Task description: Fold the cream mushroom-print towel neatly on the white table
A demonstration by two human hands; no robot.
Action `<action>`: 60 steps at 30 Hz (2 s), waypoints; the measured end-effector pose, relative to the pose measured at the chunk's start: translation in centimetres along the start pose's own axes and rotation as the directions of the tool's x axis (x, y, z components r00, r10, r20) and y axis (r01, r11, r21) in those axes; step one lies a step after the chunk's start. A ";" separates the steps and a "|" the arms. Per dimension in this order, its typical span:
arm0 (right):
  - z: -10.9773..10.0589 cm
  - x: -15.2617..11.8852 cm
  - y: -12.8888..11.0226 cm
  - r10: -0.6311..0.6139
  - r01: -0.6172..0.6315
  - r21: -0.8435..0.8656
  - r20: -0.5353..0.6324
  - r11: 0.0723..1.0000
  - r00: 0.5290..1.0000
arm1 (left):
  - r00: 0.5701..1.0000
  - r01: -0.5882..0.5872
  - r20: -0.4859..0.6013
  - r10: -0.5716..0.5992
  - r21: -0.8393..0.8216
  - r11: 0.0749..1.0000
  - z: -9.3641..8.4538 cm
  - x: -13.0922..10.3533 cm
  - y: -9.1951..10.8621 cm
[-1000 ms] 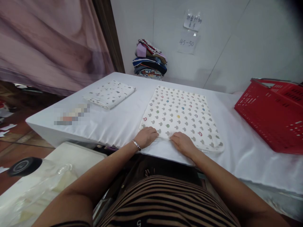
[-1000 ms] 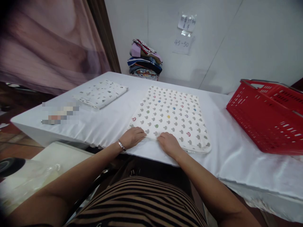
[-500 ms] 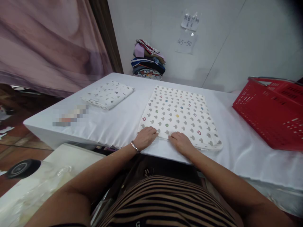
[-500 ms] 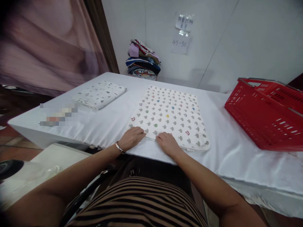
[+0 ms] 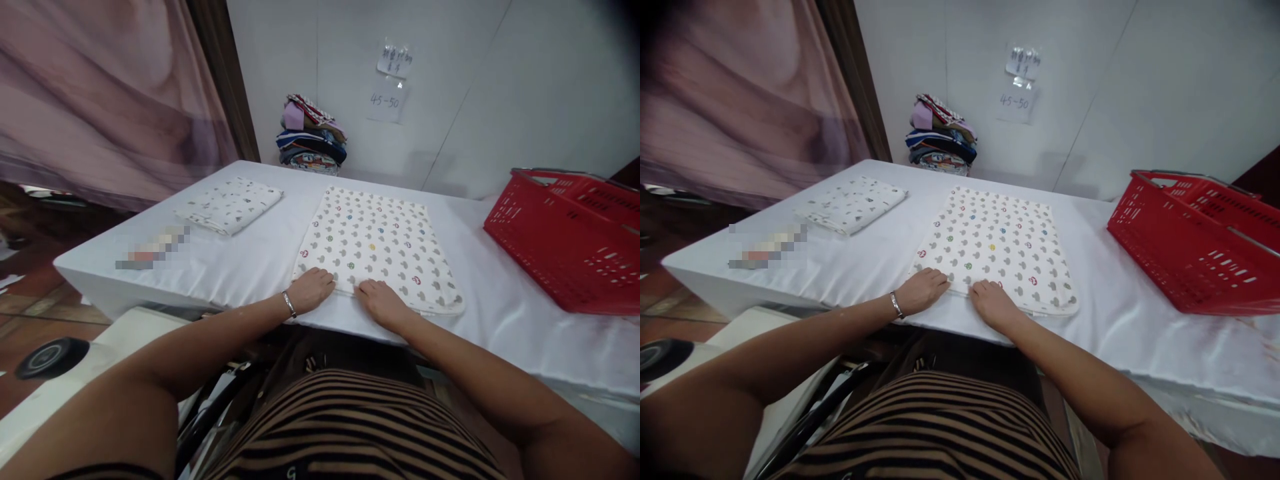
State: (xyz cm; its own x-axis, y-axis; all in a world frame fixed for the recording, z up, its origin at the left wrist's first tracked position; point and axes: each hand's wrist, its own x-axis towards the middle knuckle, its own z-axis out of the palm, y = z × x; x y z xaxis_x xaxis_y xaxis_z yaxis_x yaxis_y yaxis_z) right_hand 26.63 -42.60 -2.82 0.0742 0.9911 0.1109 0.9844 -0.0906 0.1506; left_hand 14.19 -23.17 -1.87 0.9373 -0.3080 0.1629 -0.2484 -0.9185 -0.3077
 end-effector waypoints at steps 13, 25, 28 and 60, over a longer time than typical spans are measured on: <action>-0.9 -1.1 0.3 0.036 -0.035 0.124 -0.001 0.992 0.999 | 1.000 0.003 -0.024 -0.004 -0.041 0.999 -1.0 -0.9 0.2; 0.0 -0.9 0.2 0.128 -0.130 0.276 0.026 0.952 0.991 | 0.994 0.042 -0.094 -0.055 -0.135 0.990 0.0 1.5 2.8; 0.0 -0.9 0.3 0.155 -0.158 0.307 0.034 0.939 0.987 | 0.992 0.029 -0.115 -0.046 -0.143 0.989 0.5 2.9 3.7; -1.7 -10.8 6.4 0.403 -0.337 0.411 -0.081 0.847 0.912 | 0.988 0.021 -0.140 -0.064 -0.291 0.956 0.4 3.0 3.0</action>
State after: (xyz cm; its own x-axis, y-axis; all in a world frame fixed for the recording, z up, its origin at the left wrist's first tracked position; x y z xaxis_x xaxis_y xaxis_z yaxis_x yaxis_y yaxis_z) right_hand 31.88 -54.04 -1.36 0.4510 0.8592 0.2415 0.8742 -0.3707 -0.3135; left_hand 16.40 -26.77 -2.70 0.9081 -0.2797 0.3117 -0.2887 -0.9572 -0.0180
